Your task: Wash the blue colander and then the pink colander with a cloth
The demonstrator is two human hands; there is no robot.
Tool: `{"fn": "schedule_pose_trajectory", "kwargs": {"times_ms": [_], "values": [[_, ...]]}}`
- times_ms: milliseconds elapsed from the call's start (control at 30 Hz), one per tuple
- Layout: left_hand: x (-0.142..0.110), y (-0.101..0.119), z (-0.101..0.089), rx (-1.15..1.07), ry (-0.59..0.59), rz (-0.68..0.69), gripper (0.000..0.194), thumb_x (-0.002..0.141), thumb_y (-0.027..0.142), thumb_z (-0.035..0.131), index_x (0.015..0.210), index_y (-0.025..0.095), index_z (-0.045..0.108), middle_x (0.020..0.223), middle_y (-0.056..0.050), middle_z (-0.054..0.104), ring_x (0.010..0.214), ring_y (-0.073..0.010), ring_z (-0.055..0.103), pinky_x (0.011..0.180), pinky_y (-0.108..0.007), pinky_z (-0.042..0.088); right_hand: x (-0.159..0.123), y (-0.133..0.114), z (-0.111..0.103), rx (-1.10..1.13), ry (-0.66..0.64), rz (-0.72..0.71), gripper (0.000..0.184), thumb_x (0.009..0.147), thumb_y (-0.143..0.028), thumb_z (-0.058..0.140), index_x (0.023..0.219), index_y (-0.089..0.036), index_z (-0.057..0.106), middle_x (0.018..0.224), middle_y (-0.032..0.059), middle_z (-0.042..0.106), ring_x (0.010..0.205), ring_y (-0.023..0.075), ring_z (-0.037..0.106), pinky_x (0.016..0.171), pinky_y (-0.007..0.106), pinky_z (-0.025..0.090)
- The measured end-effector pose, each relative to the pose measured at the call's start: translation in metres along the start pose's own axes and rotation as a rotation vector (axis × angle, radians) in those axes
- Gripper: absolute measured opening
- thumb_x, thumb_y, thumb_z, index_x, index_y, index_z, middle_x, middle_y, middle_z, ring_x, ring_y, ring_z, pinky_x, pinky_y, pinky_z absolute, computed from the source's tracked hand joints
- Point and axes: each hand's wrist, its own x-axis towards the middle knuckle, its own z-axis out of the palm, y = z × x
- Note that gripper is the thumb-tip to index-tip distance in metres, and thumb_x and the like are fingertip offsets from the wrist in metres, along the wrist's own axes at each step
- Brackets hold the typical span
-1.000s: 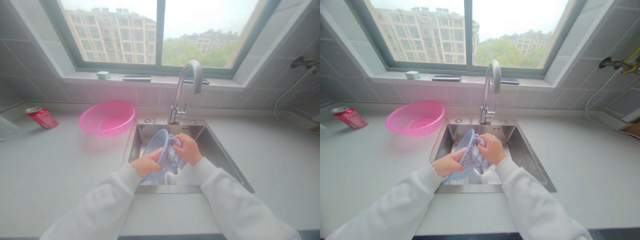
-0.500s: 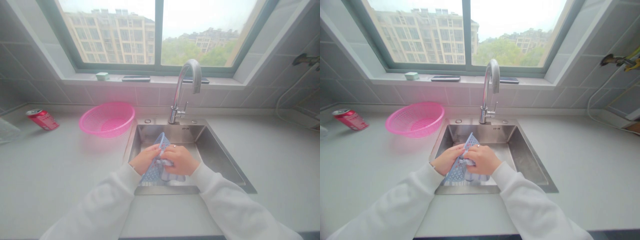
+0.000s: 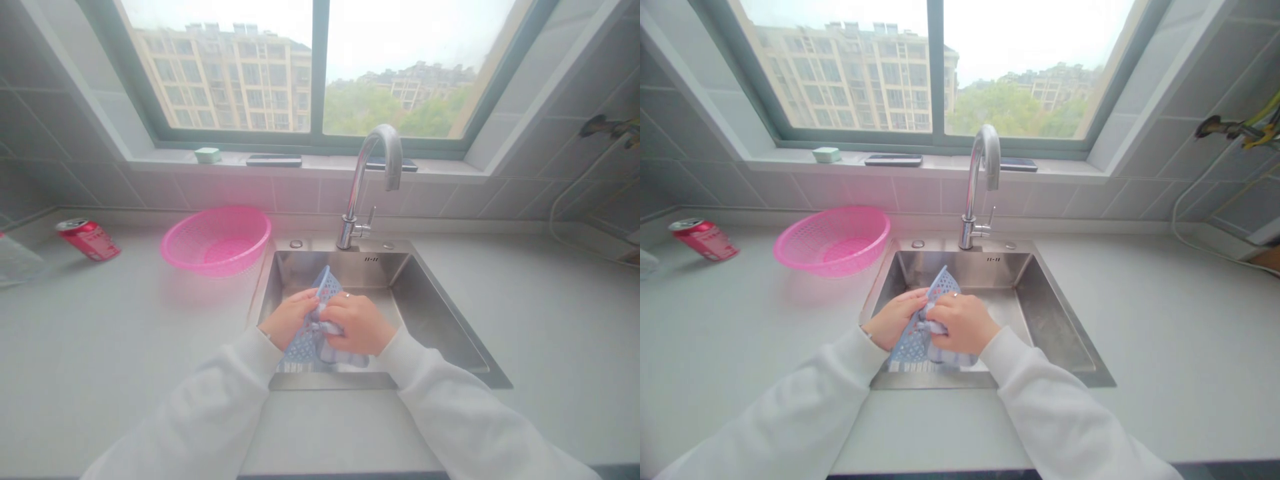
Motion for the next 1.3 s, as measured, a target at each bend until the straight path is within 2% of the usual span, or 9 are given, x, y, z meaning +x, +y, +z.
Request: {"fn": "schedule_pose_trajectory", "kwargs": {"times_ms": [67, 200, 300, 400, 533, 600, 867, 1067, 1300], "values": [[-0.001, 0.0, 0.001, 0.002, -0.017, 0.01, 0.044, 0.079, 0.034, 0.079, 0.118, 0.015, 0.071, 0.096, -0.007, 0.075, 0.076, -0.0167, 0.067, 0.071, -0.028, 0.05, 0.001, 0.004, 0.0, -0.021, 0.043, 0.072, 0.019, 0.071, -0.02, 0.07, 0.089, -0.024, 0.07, 0.085, 0.0015, 0.073, 0.08, 0.0189, 0.066, 0.067, 0.027, 0.045], [-0.004, 0.0, 0.007, -0.068, -0.247, -0.023, 0.05, 0.078, 0.037, 0.081, 0.123, 0.018, 0.07, 0.108, -0.01, 0.074, 0.094, -0.0233, 0.07, 0.09, -0.038, 0.049, -0.002, 0.037, -0.008, -0.009, 0.192, 0.381, 0.014, 0.079, -0.019, 0.063, 0.09, -0.023, 0.07, 0.086, 0.002, 0.073, 0.081, 0.0203, 0.068, 0.071, 0.031, 0.049], [-0.005, -0.001, 0.008, -0.036, -0.3, -0.013, 0.051, 0.08, 0.041, 0.079, 0.125, 0.02, 0.069, 0.117, -0.012, 0.072, 0.107, -0.027, 0.067, 0.1, -0.042, 0.045, -0.005, 0.052, -0.012, 0.025, 0.235, 0.476, 0.014, 0.08, -0.019, 0.06, 0.09, -0.023, 0.07, 0.087, 0.0024, 0.074, 0.079, 0.0206, 0.069, 0.07, 0.032, 0.051], [-0.004, -0.001, 0.005, 0.079, -0.29, 0.035, 0.053, 0.082, 0.045, 0.076, 0.129, 0.021, 0.067, 0.118, -0.011, 0.071, 0.111, -0.0288, 0.064, 0.102, -0.045, 0.043, -0.005, 0.04, -0.01, 0.058, 0.203, 0.368, 0.015, 0.077, -0.017, 0.061, 0.089, -0.023, 0.069, 0.084, 0.0021, 0.072, 0.078, 0.0203, 0.068, 0.071, 0.032, 0.051], [-0.001, 0.004, 0.0, 0.308, -0.233, 0.2, 0.04, 0.088, 0.038, 0.07, 0.124, 0.023, 0.071, 0.123, -0.008, 0.069, 0.124, -0.028, 0.055, 0.112, -0.041, 0.034, -0.003, 0.011, -0.003, 0.108, 0.103, 0.06, 0.015, 0.073, -0.018, 0.065, 0.087, -0.021, 0.068, 0.08, 0.0021, 0.07, 0.075, 0.0186, 0.065, 0.07, 0.029, 0.049], [0.0, 0.005, -0.002, 0.367, -0.207, 0.252, 0.035, 0.088, 0.035, 0.068, 0.122, 0.024, 0.072, 0.123, -0.007, 0.069, 0.126, -0.0275, 0.053, 0.113, -0.04, 0.032, -0.001, 0.007, -0.002, 0.114, 0.09, 0.019, 0.016, 0.074, -0.018, 0.065, 0.089, -0.021, 0.069, 0.082, 0.0028, 0.071, 0.076, 0.0184, 0.065, 0.069, 0.029, 0.048], [0.002, -0.003, -0.003, 0.291, -0.153, 0.113, 0.046, 0.09, 0.042, 0.067, 0.13, 0.019, 0.065, 0.119, -0.011, 0.069, 0.106, -0.0255, 0.061, 0.099, -0.04, 0.043, -0.005, 0.051, -0.01, 0.091, 0.227, 0.454, 0.015, 0.081, -0.026, 0.059, 0.089, -0.021, 0.071, 0.085, 0.0035, 0.072, 0.077, 0.0201, 0.066, 0.071, 0.031, 0.049], [0.003, 0.001, -0.002, 0.277, -0.14, 0.107, 0.05, 0.089, 0.045, 0.067, 0.131, 0.018, 0.065, 0.108, -0.01, 0.071, 0.096, -0.0223, 0.064, 0.094, -0.037, 0.045, -0.005, 0.051, -0.009, 0.124, 0.234, 0.493, 0.019, 0.08, -0.029, 0.058, 0.091, -0.02, 0.072, 0.087, 0.0047, 0.072, 0.081, 0.0213, 0.067, 0.073, 0.032, 0.049], [0.004, -0.002, -0.004, 0.29, -0.053, 0.045, 0.058, 0.088, 0.049, 0.066, 0.139, 0.021, 0.059, 0.091, -0.005, 0.068, 0.072, -0.0156, 0.059, 0.07, -0.029, 0.045, -0.003, 0.046, -0.009, 0.145, 0.211, 0.521, 0.019, 0.08, -0.029, 0.058, 0.091, -0.021, 0.072, 0.089, 0.0048, 0.073, 0.084, 0.0211, 0.067, 0.076, 0.032, 0.049]]}}
